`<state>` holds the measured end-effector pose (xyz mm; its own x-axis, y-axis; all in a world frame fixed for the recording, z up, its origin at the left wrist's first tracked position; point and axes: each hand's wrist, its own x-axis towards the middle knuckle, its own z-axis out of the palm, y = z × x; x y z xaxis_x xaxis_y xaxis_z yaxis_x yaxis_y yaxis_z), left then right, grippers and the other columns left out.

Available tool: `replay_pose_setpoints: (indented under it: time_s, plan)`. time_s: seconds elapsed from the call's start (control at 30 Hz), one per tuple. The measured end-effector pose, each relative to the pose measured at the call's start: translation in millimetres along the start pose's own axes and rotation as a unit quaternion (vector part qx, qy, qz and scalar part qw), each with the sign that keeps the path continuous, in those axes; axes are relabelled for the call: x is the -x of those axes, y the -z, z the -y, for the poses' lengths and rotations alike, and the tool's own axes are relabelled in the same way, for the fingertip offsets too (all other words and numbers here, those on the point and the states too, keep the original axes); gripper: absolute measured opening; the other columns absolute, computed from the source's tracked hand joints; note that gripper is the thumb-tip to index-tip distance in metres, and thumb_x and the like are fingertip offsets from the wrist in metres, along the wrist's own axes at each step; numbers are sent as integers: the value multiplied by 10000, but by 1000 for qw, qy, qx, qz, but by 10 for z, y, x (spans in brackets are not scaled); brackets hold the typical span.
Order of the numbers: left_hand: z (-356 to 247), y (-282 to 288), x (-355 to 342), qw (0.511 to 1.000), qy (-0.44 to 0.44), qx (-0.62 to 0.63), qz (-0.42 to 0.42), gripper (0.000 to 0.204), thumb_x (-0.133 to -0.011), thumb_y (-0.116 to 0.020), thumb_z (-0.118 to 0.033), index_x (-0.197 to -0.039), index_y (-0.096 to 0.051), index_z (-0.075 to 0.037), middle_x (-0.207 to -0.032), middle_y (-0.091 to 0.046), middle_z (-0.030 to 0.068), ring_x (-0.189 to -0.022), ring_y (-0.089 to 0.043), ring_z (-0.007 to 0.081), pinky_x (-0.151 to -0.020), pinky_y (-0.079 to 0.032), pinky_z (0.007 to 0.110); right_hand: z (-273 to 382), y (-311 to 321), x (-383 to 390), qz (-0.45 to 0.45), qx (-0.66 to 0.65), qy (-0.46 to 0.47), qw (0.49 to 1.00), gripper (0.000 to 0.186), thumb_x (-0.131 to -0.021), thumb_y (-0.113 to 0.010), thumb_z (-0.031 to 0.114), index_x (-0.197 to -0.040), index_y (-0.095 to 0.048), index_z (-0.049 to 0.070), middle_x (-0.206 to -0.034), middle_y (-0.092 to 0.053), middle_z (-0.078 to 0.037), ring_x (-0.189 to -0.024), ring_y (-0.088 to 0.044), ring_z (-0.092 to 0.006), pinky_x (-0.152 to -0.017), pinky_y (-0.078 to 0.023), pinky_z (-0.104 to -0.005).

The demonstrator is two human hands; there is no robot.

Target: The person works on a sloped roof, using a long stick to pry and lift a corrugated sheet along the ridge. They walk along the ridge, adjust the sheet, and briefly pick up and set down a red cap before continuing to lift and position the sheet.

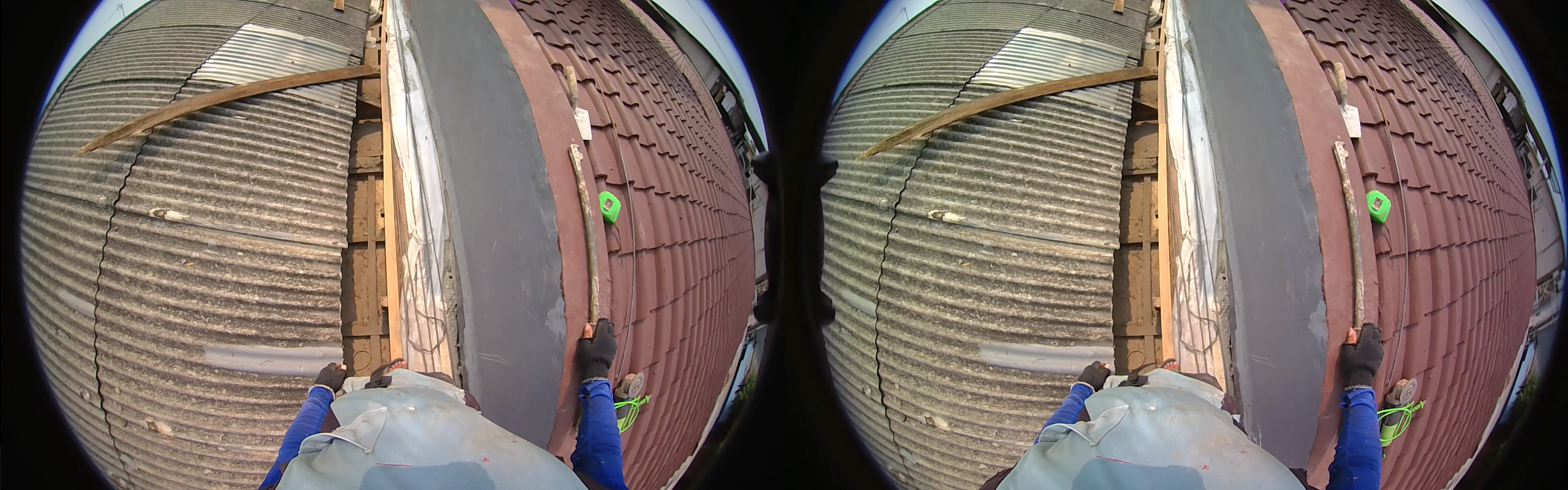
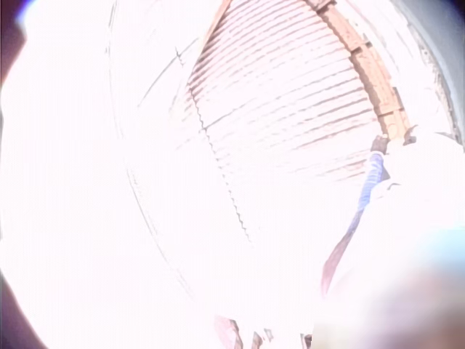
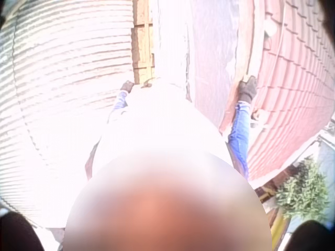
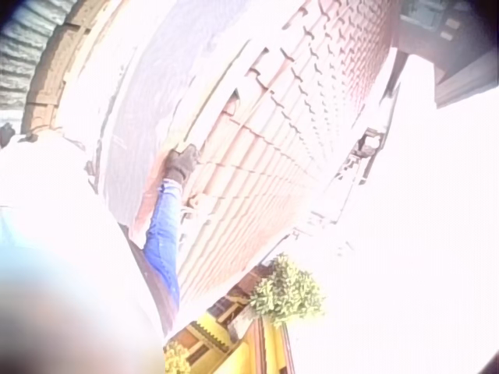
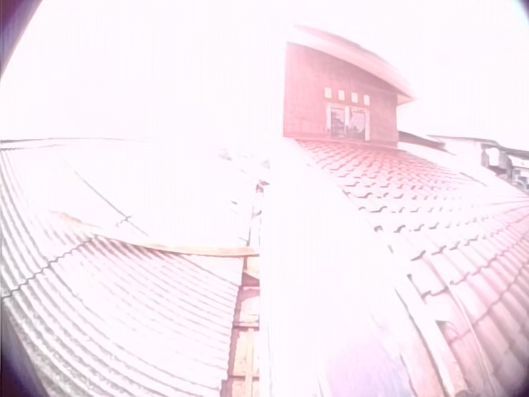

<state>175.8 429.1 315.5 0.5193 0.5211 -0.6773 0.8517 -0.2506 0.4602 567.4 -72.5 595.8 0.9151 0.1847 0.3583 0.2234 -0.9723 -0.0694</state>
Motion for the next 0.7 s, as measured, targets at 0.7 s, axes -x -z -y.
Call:
replay_pose_setpoints:
  time_s: [0.7]
  plan:
    - [77, -45, -87, 1000, -18, -4, -15, 461, -913, -559, -396, -1141, -643, -5, -1098, -683, 243, -1045, -653, 387, -899, -514, 436, -35, -39, 1, 4, -3, -2, 1000, 326, -916, -588, 333, -1002, -559, 20, -944, -601, -237, -842, -607, -453, -703, -484, -536]
